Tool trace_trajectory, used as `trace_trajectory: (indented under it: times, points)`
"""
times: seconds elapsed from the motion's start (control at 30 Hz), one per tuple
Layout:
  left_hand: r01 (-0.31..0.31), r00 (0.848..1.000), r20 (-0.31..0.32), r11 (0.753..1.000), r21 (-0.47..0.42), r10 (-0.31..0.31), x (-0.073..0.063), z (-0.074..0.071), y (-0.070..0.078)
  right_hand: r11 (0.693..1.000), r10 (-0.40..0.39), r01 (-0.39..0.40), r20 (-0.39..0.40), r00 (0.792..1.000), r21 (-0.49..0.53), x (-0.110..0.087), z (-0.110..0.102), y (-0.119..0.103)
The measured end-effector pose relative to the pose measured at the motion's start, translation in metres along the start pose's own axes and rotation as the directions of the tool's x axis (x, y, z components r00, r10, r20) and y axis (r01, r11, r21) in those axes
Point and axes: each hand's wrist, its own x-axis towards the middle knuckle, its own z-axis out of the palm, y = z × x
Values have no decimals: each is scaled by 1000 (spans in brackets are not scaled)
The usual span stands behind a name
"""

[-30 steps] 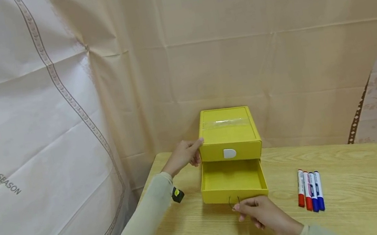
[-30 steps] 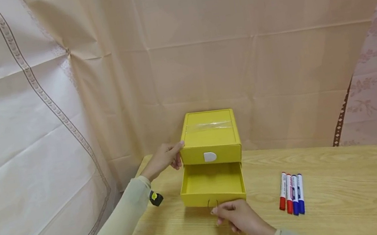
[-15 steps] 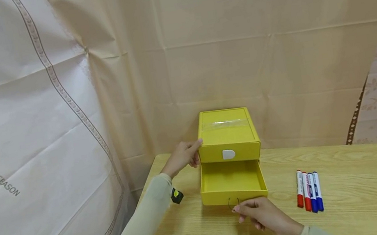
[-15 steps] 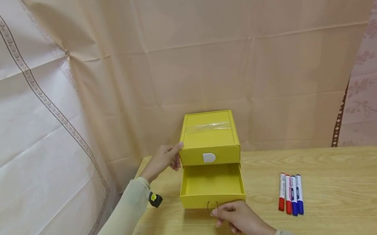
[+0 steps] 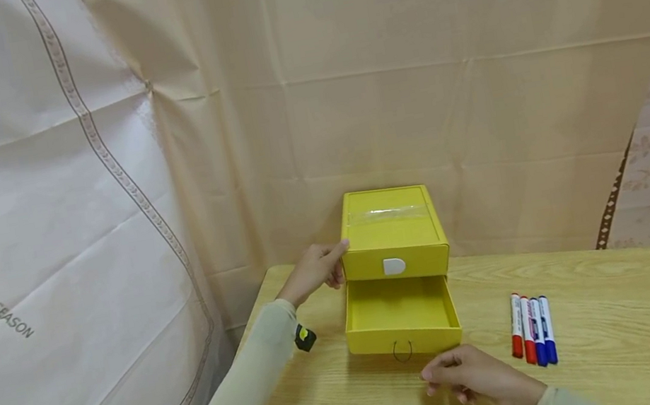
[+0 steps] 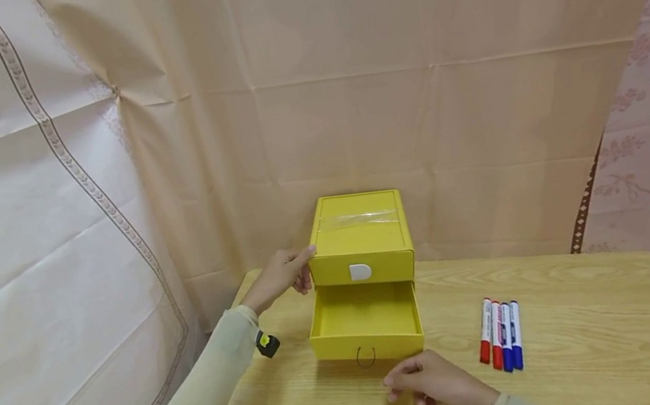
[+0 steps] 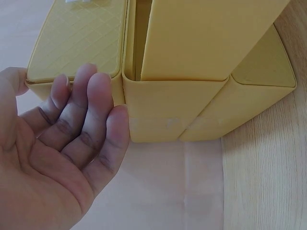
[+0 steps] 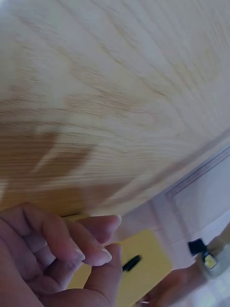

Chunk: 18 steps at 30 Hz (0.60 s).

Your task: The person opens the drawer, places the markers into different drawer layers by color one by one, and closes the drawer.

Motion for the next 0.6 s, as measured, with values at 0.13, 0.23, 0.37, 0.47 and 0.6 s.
trace_trajectory:
  times: [0.13, 0.23, 0.37, 0.47, 0.6]
  points:
    - [-4, 1000, 0, 1000, 3, 4, 0, 0, 0, 999, 29, -29, -11, 1000, -12, -6, -16, 7]
    - [-3, 1000, -3, 1000, 3, 3, 1, -1, 0, 999, 34, -35, -21, 999, -19, -11, -27, 10]
    - [-1, 1000, -5, 1000, -1, 1, 1, -1, 1, 999, 31, -32, -48, 998, -35, -19, -43, 12]
    - [0, 1000, -6, 1000, 0, 0, 1, 0, 1, 998, 35, -39, -85, 996, -51, -23, -54, 14]
    - [1, 1000, -8, 1000, 7, -1, 1, 0, 0, 998, 53, -58, -129, 990, -39, -30, -72, 16]
